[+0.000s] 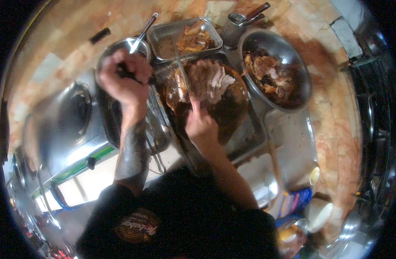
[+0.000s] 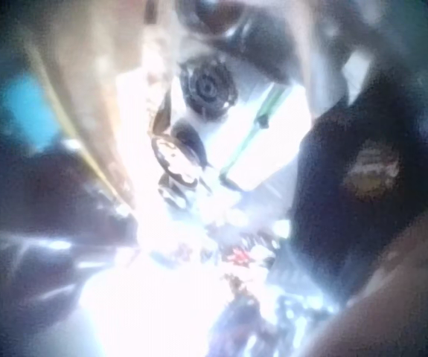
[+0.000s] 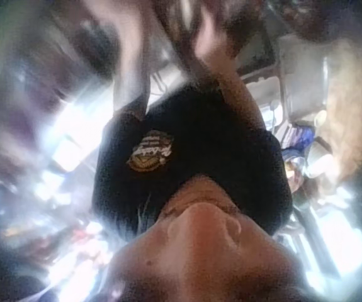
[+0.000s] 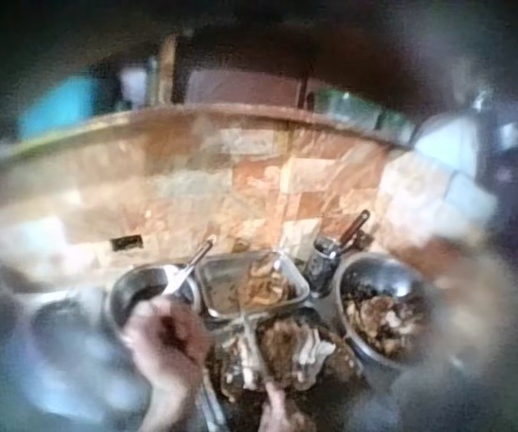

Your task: The person carves cooked meat from a large bone using a knife and fork, placing the sliced pieces into a metal tray. The person then uses tongs to arrange the sliced meat in the tray and adds sauce from a small bowl.

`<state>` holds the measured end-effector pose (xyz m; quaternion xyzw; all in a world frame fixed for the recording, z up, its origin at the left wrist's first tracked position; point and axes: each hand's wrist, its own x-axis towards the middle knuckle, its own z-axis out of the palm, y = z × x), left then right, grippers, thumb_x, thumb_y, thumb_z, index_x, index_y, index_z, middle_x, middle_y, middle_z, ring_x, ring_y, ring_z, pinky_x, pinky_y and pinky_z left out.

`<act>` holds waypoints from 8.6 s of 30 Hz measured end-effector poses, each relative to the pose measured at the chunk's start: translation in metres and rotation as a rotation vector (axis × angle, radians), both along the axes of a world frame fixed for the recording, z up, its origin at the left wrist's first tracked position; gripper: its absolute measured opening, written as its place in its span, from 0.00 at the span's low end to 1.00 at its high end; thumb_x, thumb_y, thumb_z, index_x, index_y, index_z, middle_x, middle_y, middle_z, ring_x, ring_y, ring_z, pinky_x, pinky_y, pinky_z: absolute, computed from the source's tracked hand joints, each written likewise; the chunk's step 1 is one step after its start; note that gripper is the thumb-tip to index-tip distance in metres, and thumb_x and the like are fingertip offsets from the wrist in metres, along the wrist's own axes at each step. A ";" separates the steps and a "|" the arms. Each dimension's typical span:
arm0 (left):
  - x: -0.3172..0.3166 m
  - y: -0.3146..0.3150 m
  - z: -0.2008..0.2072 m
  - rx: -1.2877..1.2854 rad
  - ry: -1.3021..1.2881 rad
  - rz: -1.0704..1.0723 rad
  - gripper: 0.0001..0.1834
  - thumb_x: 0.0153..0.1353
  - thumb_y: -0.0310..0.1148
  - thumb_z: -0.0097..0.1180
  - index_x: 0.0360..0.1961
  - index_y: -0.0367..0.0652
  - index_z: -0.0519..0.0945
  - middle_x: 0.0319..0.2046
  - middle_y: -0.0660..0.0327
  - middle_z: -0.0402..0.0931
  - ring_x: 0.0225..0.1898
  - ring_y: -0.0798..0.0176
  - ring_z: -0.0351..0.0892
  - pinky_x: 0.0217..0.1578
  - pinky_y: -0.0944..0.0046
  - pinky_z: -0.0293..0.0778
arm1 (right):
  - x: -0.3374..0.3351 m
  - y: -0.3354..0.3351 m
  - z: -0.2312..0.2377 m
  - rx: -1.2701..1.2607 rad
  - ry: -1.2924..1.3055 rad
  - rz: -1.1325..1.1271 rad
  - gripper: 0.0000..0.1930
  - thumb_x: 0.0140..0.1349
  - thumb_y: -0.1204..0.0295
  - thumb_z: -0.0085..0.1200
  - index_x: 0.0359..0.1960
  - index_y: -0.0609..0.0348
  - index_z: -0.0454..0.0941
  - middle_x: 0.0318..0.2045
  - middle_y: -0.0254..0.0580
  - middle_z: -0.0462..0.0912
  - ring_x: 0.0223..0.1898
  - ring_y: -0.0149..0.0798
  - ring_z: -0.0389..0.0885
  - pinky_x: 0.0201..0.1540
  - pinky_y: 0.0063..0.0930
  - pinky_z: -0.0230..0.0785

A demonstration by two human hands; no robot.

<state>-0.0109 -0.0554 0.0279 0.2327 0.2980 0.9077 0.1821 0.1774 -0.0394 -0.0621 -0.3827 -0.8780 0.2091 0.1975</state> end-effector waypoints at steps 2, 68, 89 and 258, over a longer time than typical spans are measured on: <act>-0.003 0.002 0.001 -0.188 0.051 0.098 0.23 0.64 0.52 0.39 0.21 0.46 0.65 0.11 0.63 0.58 0.12 0.65 0.54 0.13 0.62 0.51 | 0.003 0.000 -0.004 0.010 0.011 0.003 0.27 0.61 0.77 0.53 0.64 0.56 0.64 0.34 0.56 0.82 0.31 0.56 0.83 0.33 0.43 0.76; -0.008 -0.023 0.000 -0.193 -0.045 0.148 0.13 0.52 0.46 0.53 0.21 0.49 0.73 0.18 0.64 0.66 0.23 0.63 0.69 0.28 0.53 0.72 | 0.036 -0.021 0.033 -0.031 0.256 -0.096 0.25 0.63 0.67 0.51 0.64 0.41 0.70 0.24 0.49 0.82 0.27 0.49 0.85 0.29 0.46 0.78; -0.011 -0.019 -0.013 -0.065 -0.155 -0.060 0.20 0.62 0.46 0.39 0.15 0.48 0.61 0.08 0.64 0.55 0.11 0.67 0.50 0.16 0.64 0.48 | 0.264 0.105 0.056 -0.386 -0.293 -0.457 0.15 0.65 0.60 0.54 0.37 0.61 0.83 0.30 0.52 0.84 0.34 0.48 0.85 0.39 0.42 0.74; 0.119 0.246 0.102 0.121 0.248 -0.362 0.16 0.63 0.38 0.42 0.19 0.44 0.63 0.15 0.63 0.59 0.13 0.66 0.53 0.15 0.63 0.50 | 0.204 0.306 0.113 0.413 -0.640 -0.562 0.14 0.68 0.64 0.45 0.50 0.40 0.81 0.47 0.48 0.83 0.50 0.50 0.82 0.53 0.46 0.74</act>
